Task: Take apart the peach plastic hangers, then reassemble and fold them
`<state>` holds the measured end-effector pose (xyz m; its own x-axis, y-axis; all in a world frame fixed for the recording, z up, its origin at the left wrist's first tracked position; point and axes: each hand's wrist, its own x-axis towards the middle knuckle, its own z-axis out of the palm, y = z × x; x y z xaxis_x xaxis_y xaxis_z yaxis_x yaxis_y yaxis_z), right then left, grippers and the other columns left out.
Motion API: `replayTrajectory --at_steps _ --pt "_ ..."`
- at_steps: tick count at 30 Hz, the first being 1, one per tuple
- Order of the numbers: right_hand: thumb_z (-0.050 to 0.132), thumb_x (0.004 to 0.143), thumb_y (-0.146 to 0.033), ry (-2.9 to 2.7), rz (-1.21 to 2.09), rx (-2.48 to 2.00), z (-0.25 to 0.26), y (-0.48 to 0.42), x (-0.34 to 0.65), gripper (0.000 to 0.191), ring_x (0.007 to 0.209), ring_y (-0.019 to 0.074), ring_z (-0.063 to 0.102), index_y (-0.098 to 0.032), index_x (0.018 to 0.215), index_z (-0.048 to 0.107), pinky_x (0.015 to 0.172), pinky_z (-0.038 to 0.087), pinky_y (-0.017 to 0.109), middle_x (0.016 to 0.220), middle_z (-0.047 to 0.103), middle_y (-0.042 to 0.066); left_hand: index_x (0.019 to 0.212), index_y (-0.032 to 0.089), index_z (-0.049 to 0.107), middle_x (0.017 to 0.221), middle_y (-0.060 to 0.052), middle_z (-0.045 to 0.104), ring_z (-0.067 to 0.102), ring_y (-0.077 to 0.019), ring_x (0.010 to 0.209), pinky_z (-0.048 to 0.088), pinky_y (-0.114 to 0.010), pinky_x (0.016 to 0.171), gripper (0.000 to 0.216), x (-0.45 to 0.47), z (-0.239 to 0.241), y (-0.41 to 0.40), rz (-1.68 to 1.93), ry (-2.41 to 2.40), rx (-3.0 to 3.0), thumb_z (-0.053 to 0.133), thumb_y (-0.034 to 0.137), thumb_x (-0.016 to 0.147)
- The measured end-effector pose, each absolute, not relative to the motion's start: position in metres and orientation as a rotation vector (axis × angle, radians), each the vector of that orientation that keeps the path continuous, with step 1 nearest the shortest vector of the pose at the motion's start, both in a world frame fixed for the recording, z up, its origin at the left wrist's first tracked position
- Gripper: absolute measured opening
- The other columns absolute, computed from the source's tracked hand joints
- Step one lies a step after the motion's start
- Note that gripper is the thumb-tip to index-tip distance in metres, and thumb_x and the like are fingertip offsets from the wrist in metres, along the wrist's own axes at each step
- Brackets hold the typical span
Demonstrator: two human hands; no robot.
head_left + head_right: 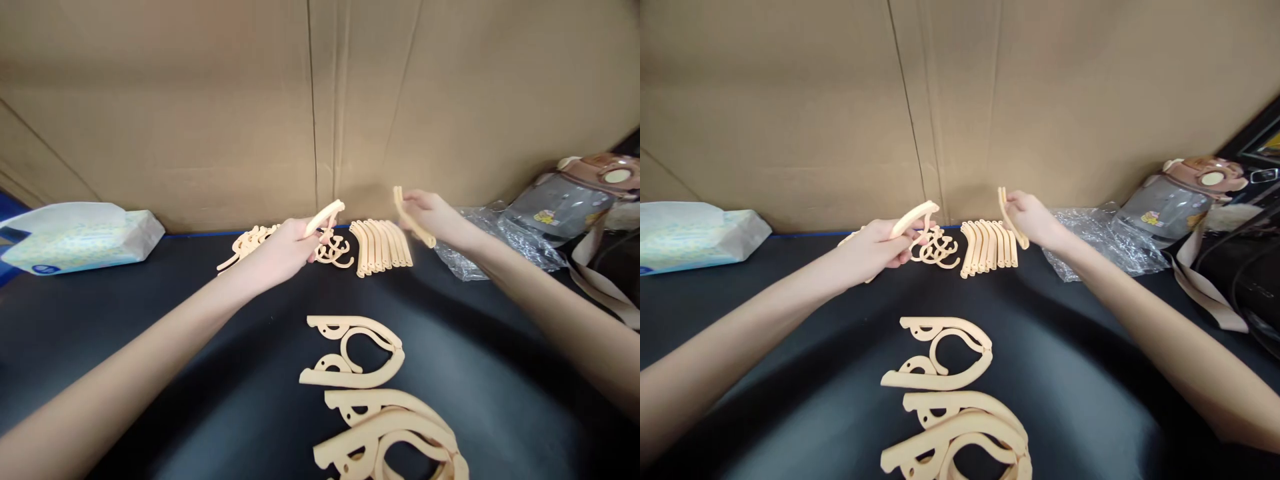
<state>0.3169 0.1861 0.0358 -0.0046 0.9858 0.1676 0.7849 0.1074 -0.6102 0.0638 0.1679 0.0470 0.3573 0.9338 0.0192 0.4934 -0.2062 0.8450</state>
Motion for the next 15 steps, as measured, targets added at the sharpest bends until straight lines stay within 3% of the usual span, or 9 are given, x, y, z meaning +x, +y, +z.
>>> replayTrajectory --at_steps 3,8,15 --pt "0.042 0.088 -0.022 -1.831 0.329 -1.845 0.028 0.196 0.333 0.028 0.061 0.0209 0.061 -0.009 0.109 0.056 0.059 0.047 0.033 0.075 0.068 0.011 0.094 0.02 0.059 0.068 0.002 0.046 0.042 -0.0099 0.054 0.029 -0.02 0.044 0.018 0.061 0.045 0.172 0.748 1.209 1.558 0.055 0.016 0.077" --pt "0.041 0.091 -0.024 -1.973 0.149 -1.939 0.009 0.196 0.319 0.033 0.093 0.0318 0.065 -0.009 0.118 0.054 0.079 0.046 0.04 0.101 0.07 0.021 0.083 0.018 0.054 0.087 -0.003 0.051 0.043 -0.0068 0.056 0.029 -0.018 0.041 0.021 0.063 0.042 0.173 0.749 1.174 1.37 0.062 0.037 0.08" --pt "0.038 0.091 -0.024 -2.106 -0.049 -2.055 0.003 0.197 0.304 0.034 0.086 0.0343 0.067 -0.01 0.116 0.057 0.072 0.046 0.04 0.093 0.071 0.022 0.088 0.017 0.055 0.093 -0.002 0.052 0.045 -0.0042 0.056 0.032 -0.016 0.042 0.024 0.067 0.042 0.167 0.69 1.153 1.278 0.061 0.04 0.085"
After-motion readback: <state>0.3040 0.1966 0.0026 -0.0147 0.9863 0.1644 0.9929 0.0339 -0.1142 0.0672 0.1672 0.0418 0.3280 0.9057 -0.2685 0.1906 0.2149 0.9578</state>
